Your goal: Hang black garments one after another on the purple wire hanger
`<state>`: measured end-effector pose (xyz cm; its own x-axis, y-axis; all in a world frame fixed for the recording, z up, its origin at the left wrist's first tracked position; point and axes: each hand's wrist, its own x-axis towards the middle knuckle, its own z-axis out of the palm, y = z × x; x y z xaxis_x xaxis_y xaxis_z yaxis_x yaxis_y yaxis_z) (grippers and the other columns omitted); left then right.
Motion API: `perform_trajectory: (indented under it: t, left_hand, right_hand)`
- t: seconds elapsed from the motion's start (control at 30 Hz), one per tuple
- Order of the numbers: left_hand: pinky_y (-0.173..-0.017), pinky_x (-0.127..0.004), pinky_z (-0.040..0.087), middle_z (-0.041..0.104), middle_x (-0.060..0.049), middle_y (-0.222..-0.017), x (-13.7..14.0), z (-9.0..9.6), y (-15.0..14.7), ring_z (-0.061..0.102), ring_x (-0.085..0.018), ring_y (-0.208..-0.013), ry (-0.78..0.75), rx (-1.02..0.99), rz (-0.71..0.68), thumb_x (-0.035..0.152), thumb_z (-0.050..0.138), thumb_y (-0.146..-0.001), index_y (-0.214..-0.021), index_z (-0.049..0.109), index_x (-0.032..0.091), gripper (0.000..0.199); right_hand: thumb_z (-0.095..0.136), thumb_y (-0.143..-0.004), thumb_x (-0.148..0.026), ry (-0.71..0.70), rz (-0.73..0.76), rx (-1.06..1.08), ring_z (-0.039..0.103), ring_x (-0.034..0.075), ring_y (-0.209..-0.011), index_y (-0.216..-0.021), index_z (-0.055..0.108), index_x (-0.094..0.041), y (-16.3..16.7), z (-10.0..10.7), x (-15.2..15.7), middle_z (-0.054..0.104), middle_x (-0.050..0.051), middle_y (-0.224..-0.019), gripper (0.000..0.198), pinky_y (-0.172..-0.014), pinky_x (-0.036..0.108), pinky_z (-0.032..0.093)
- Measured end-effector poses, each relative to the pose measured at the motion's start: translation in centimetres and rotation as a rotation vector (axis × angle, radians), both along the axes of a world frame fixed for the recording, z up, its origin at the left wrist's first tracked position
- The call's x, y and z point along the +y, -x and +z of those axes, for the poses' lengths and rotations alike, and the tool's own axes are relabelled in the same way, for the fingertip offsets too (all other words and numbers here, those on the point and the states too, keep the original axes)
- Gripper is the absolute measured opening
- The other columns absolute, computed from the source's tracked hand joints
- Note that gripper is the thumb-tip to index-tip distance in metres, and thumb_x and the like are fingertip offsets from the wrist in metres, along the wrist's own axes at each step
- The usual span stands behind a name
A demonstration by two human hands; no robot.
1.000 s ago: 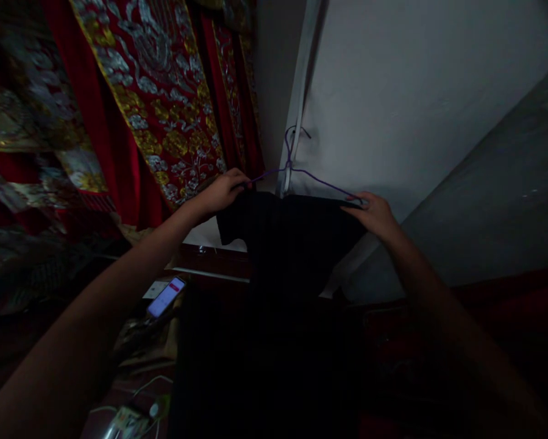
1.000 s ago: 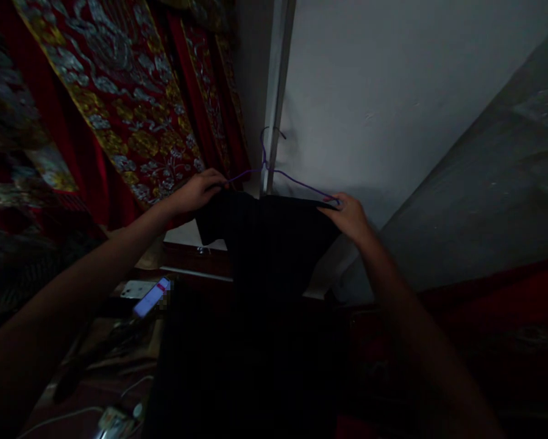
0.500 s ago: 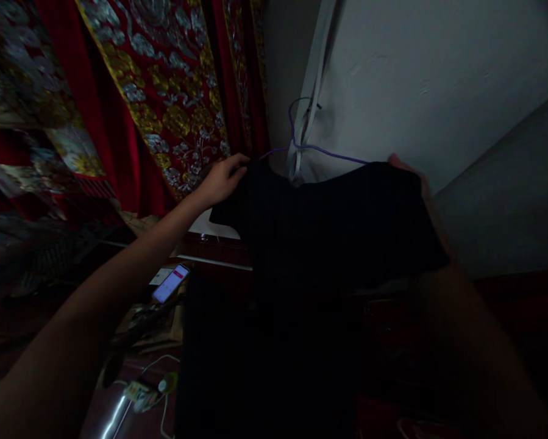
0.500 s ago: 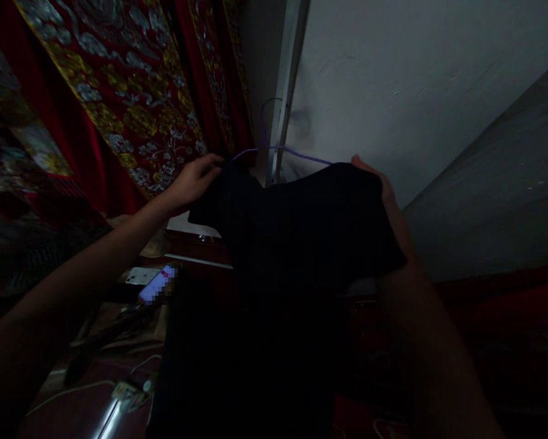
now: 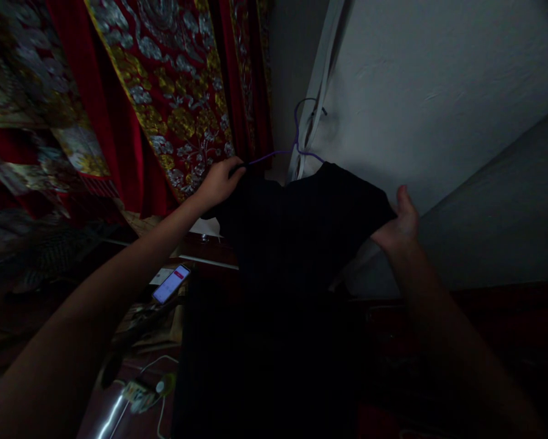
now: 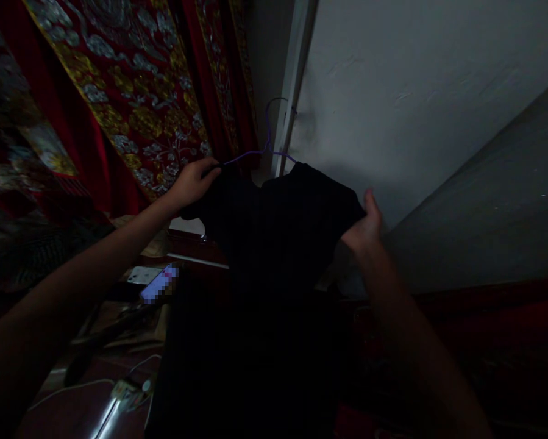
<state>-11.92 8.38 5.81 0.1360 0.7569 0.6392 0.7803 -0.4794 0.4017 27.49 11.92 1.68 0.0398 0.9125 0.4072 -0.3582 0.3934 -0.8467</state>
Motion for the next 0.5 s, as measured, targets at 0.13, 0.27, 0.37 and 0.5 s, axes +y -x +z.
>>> perform_trajectory:
  t: [0.13, 0.27, 0.37, 0.5]
  left_hand:
    - [-0.085, -0.031, 0.046, 0.071, -0.008, -0.098, -0.1, 0.7, -0.9, 0.063, -0.021, -0.091, -0.002, -0.024, 0.083, 0.03, 0.049, -0.095, -0.099, 0.065, 0.015, 0.022]
    - [-0.072, -0.031, 0.043, 0.066, -0.007, -0.083, 0.5, 1.4, -1.3, 0.057, -0.02, -0.075, 0.068, -0.049, 0.266, 0.049, 0.053, -0.093, -0.09, 0.062, 0.015, 0.036]
    - [-0.065, -0.028, 0.039, 0.06, -0.003, -0.073, 0.7, 1.5, -1.0, 0.052, -0.017, -0.068, 0.113, -0.094, 0.271, 0.051, 0.053, -0.093, -0.08, 0.059, 0.016, 0.038]
    - [-0.06, -0.027, 0.035, 0.051, 0.0, -0.063, -0.9, 1.2, -1.6, 0.046, -0.014, -0.061, 0.075, -0.178, 0.147, 0.053, 0.038, -0.1, -0.071, 0.054, 0.018, 0.048]
  right_hand:
    - [0.063, -0.082, -0.048, 0.039, 0.052, -0.111, 0.061, 0.034, -0.114, -0.11, 0.073, -0.015, -1.4, 3.1, -0.4, 0.068, 0.02, -0.119, 0.044, -0.094, 0.056, 0.044]
    - [0.023, -0.098, -0.048, -0.127, 0.078, -0.379, 0.058, 0.033, -0.122, -0.142, 0.05, -0.004, 0.2, 7.9, -2.9, 0.06, 0.024, -0.131, 0.068, -0.095, 0.06, 0.038]
    - [0.007, -0.1, -0.045, -0.085, 0.156, -0.504, 0.06, 0.031, -0.12, -0.14, 0.05, -0.003, 2.1, 9.5, -5.2, 0.066, 0.021, -0.12, 0.072, -0.094, 0.058, 0.04]
    - [0.023, -0.091, -0.077, -0.121, 0.628, -0.794, 0.067, 0.031, -0.108, -0.108, 0.073, -0.013, 3.1, 8.1, -6.6, 0.074, 0.014, -0.101, 0.083, -0.092, 0.051, 0.048]
